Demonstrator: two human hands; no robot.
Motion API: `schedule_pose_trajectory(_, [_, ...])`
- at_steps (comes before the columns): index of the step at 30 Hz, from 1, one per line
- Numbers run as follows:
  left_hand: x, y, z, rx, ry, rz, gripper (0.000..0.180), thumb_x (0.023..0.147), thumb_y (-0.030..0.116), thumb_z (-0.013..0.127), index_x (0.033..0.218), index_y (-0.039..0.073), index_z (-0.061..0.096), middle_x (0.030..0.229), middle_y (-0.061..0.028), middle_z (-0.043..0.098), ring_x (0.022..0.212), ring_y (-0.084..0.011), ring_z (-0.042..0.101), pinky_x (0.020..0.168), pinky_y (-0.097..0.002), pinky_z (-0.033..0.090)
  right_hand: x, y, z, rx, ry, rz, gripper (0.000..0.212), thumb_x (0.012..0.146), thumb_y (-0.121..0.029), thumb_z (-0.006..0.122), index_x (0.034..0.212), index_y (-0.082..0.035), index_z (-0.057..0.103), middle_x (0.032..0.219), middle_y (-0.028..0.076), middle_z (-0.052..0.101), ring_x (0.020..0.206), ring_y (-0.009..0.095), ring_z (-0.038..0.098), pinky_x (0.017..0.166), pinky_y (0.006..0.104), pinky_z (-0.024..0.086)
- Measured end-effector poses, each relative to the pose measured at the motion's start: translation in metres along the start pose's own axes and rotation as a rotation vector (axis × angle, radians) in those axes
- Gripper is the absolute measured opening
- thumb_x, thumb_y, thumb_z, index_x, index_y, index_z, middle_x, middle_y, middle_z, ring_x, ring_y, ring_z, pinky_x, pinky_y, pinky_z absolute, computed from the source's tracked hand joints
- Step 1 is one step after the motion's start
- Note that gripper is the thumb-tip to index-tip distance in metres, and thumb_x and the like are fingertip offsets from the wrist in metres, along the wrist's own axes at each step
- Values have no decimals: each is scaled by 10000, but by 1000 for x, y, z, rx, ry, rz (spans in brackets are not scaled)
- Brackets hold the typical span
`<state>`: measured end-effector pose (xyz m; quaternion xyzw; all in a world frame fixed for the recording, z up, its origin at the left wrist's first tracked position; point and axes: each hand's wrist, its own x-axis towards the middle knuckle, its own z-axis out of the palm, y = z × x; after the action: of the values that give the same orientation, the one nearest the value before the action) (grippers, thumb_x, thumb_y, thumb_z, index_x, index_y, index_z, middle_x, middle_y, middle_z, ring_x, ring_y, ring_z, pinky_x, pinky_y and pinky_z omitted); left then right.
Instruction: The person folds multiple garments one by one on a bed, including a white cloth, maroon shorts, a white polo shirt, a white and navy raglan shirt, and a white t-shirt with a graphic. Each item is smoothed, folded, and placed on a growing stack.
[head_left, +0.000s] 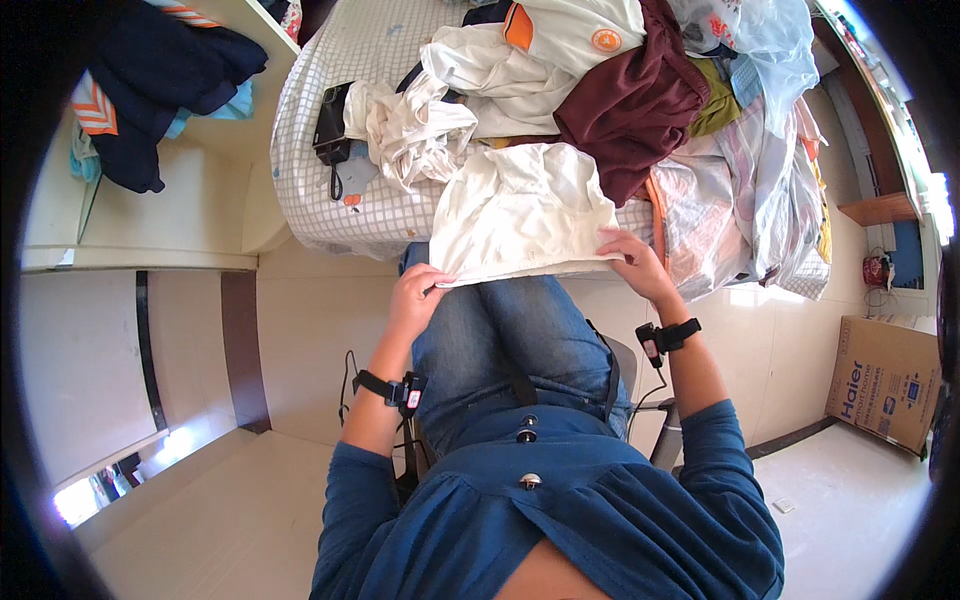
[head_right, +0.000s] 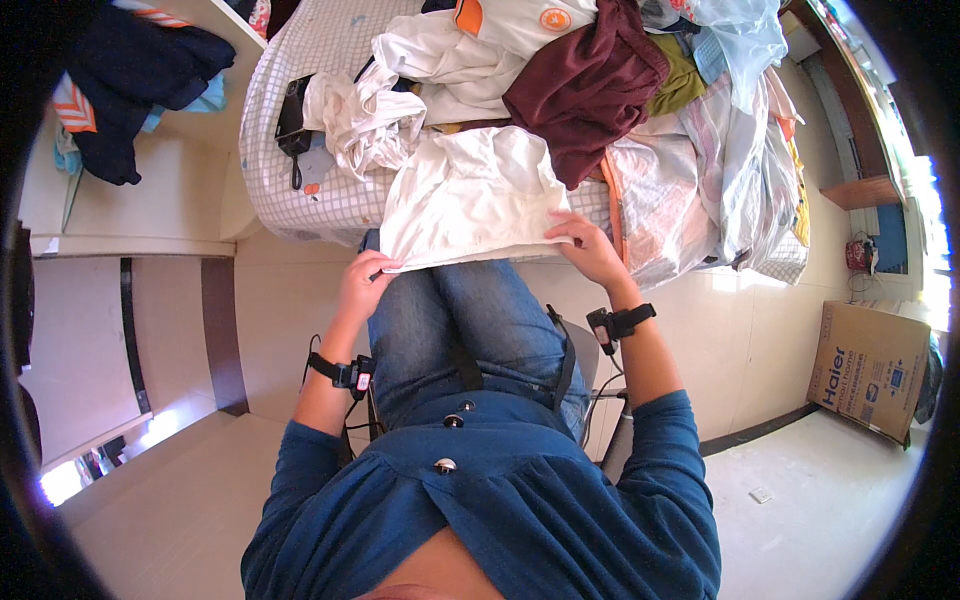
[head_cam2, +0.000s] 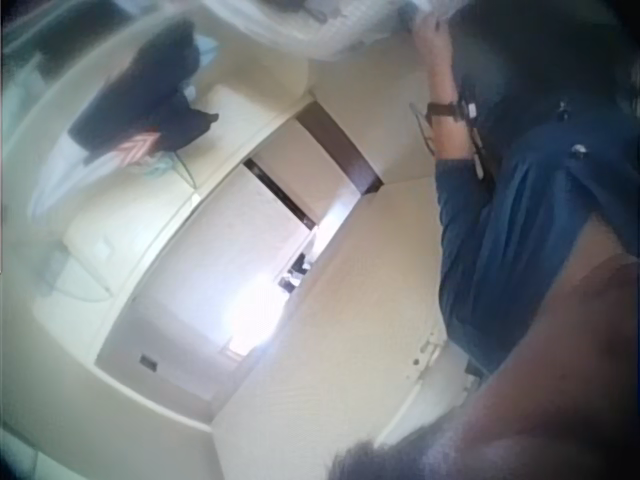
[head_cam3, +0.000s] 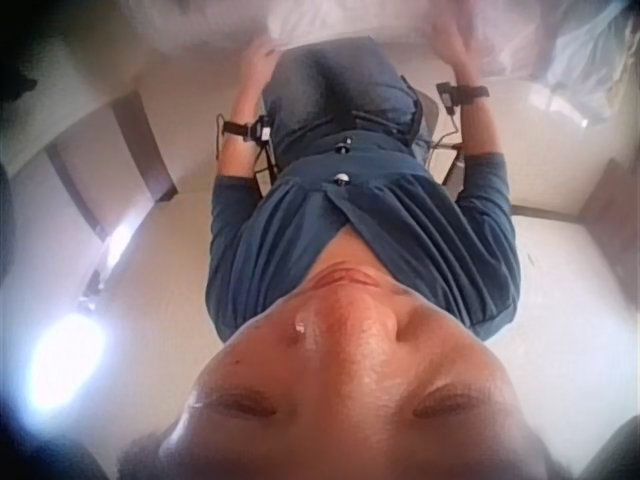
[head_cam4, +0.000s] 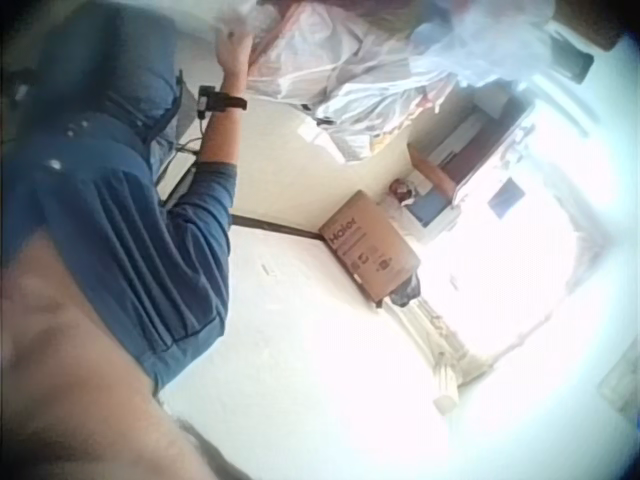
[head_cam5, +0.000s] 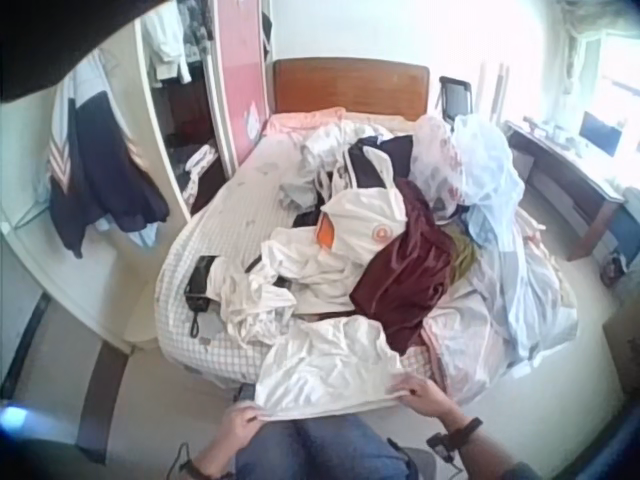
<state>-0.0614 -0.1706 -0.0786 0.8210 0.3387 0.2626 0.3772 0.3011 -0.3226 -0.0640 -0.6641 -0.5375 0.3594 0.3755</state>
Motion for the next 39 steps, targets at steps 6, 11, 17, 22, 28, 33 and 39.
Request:
schedule_pose_trajectory(6, [7,12,-29,-147,-111,-108,174,735,11,706,904,51,699,807,-54,609,757,-160,578,684,-263,461,-7,-18,-19,-90,-166,74,359,688,-109,765,1029,-78,657,975,32,639,862,147,572,765,260,462])
schedule_pose_trajectory(11, [78,5,-43,-182,20,-279,244,785,49,669,1029,53,672,860,-64,587,756,-135,560,679,-252,451,55,-15,-21,165,192,132,249,802,-135,705,1005,-10,633,819,5,605,704,85,535,639,238,462])
schedule_pose_trajectory(17, [140,-10,-14,276,460,29,301,753,12,629,1052,50,633,1007,-129,592,882,-272,582,796,-372,466,131,-24,-4,-21,689,88,468,800,-217,707,1190,-30,530,1185,181,517,847,225,639,774,316,506])
schedule_pose_trajectory(22, [101,0,32,283,235,207,374,777,39,573,1147,89,590,1164,-136,556,1140,-335,483,977,-472,357,99,-44,68,-472,454,-227,528,678,-66,649,1193,-95,536,1232,154,483,1175,327,449,1012,435,363])
schedule_pose_trajectory(28, [81,-17,63,508,-44,-97,468,924,320,491,1376,219,422,1475,-123,300,1365,-346,243,1086,-544,183,102,-30,116,-697,355,-201,633,702,-60,612,1312,-144,465,1410,82,388,1351,297,289,1113,448,234])
schedule_pose_trajectory(33, [87,-10,53,162,-8,-106,505,953,383,441,1402,162,376,1476,-135,295,1366,-332,249,1097,-455,210,118,-24,110,-458,357,-186,607,728,-5,551,1321,-84,451,1408,143,391,1335,321,312,1108,427,237])
schedule_pose_trajectory(39, [77,50,59,-1336,-5,-487,671,942,525,406,1406,53,296,1446,-120,320,1323,-229,328,1080,-381,288,96,-83,122,138,344,-334,629,701,8,485,1326,-40,436,1387,185,410,1316,379,324,1098,455,223])
